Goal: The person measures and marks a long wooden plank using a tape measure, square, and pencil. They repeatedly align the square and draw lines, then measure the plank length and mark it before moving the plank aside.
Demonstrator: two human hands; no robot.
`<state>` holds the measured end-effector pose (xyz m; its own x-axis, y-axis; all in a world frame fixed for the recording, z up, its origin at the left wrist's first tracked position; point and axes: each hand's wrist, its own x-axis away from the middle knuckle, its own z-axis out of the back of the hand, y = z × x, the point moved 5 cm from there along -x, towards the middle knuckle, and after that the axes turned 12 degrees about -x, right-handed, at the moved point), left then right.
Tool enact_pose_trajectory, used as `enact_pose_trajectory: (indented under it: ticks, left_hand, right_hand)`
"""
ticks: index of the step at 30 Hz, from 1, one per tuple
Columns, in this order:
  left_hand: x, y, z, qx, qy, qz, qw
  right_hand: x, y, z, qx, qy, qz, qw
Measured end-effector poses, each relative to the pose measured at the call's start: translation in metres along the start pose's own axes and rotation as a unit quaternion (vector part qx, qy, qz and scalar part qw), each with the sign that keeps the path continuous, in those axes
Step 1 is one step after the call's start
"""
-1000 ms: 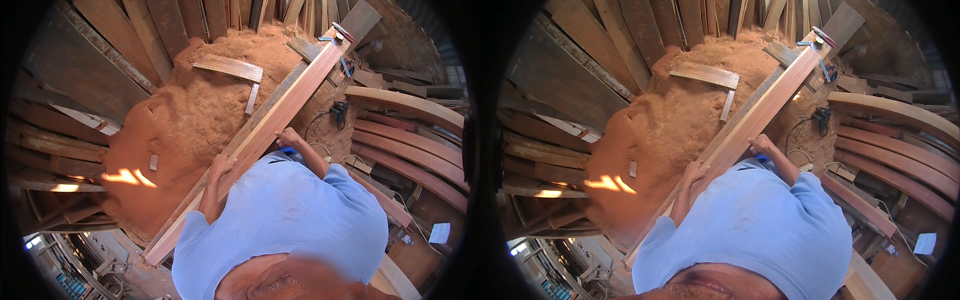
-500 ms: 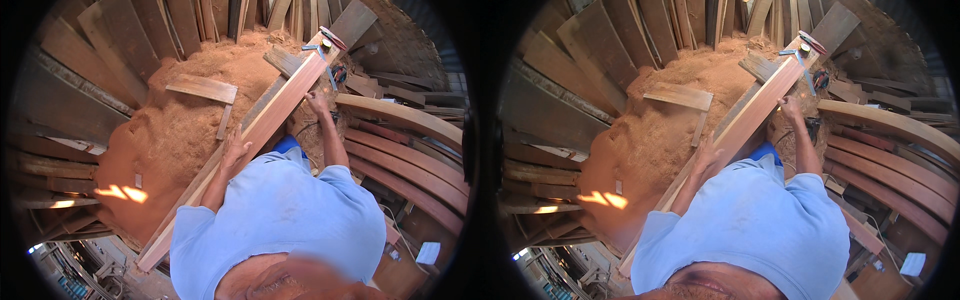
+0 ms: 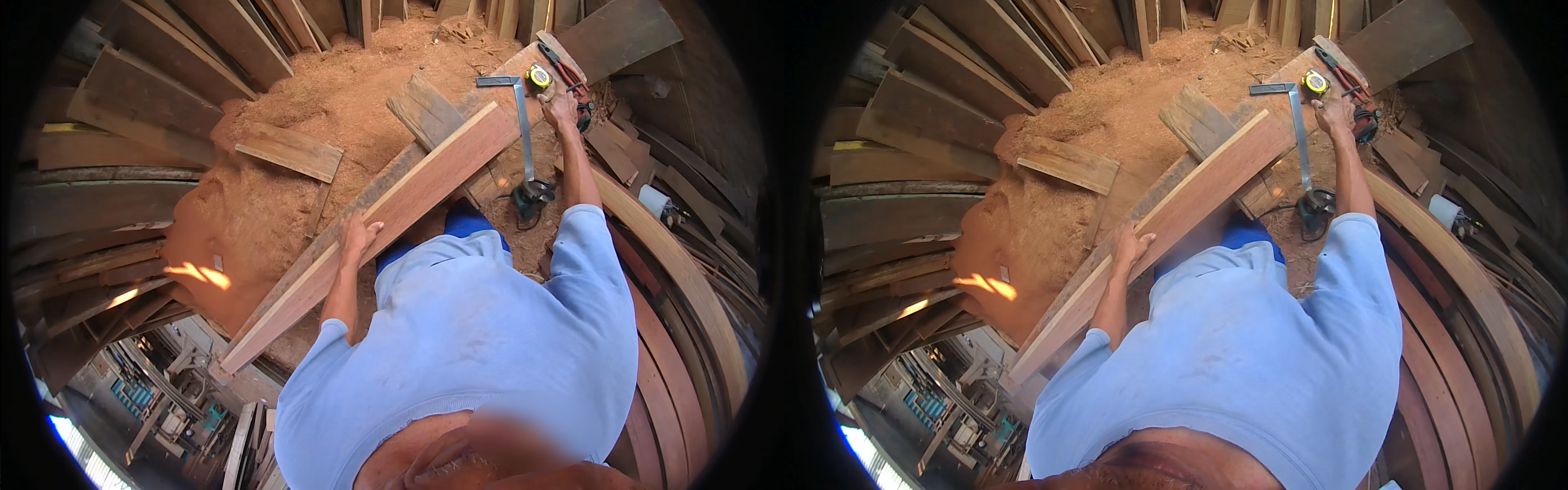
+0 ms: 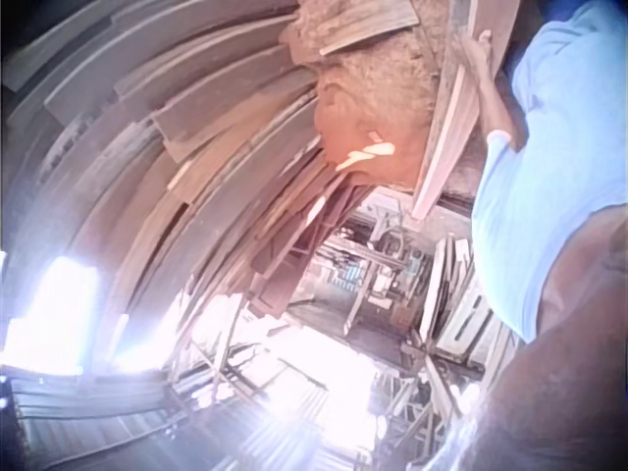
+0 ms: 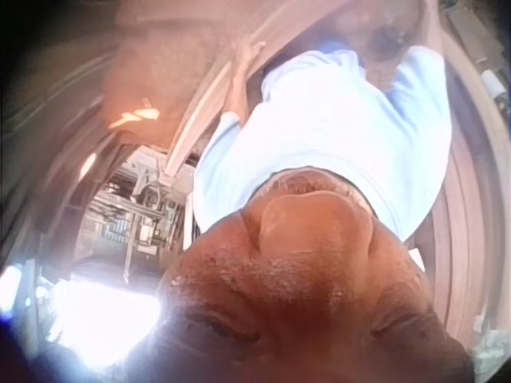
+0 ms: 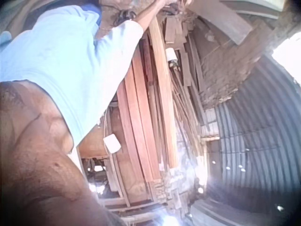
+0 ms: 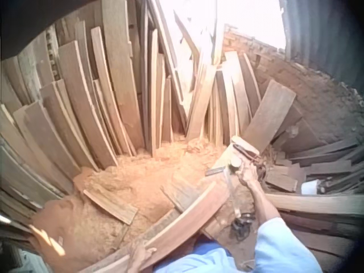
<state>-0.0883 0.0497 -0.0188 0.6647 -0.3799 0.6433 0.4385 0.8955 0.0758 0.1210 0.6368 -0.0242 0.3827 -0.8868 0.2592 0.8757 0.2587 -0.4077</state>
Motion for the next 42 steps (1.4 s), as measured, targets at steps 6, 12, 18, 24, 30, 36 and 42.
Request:
enact_pose_trajectory:
  ticks: [6,12,18,24,30,36,42]
  left_hand:
    - [0.005,0.023,0.026,-0.054,-0.011,0.061,0.997]
    - [0.011,0.021,0.026,-0.048,0.015,0.065,0.997]
    - [0.012,0.008,0.009,-0.003,0.034,0.036,0.999]
    - [0.017,0.005,-0.005,0.051,0.078,-0.033,0.995]
    - [0.021,0.018,0.011,0.170,0.158,-0.121,0.965]
    - [0.064,-0.029,0.002,0.773,-0.110,-0.072,0.621]
    - [0.123,-0.133,-0.040,0.831,-0.042,0.011,0.554]
  right_hand:
    - [-0.074,0.000,-0.048,0.056,-0.059,0.078,0.994]
    - [-0.091,0.008,-0.062,0.022,-0.042,0.013,0.999]
    - [-0.071,0.018,-0.008,-0.308,0.134,0.001,0.942]
    - [0.047,-0.084,0.048,-0.802,-0.186,0.026,0.567]
    - [0.162,-0.193,-0.032,-0.596,-0.338,0.056,0.726]
    - [0.353,-0.319,-0.150,-0.238,-0.498,0.319,0.771]
    - [0.479,-0.385,-0.204,-0.124,-0.512,0.482,0.700]
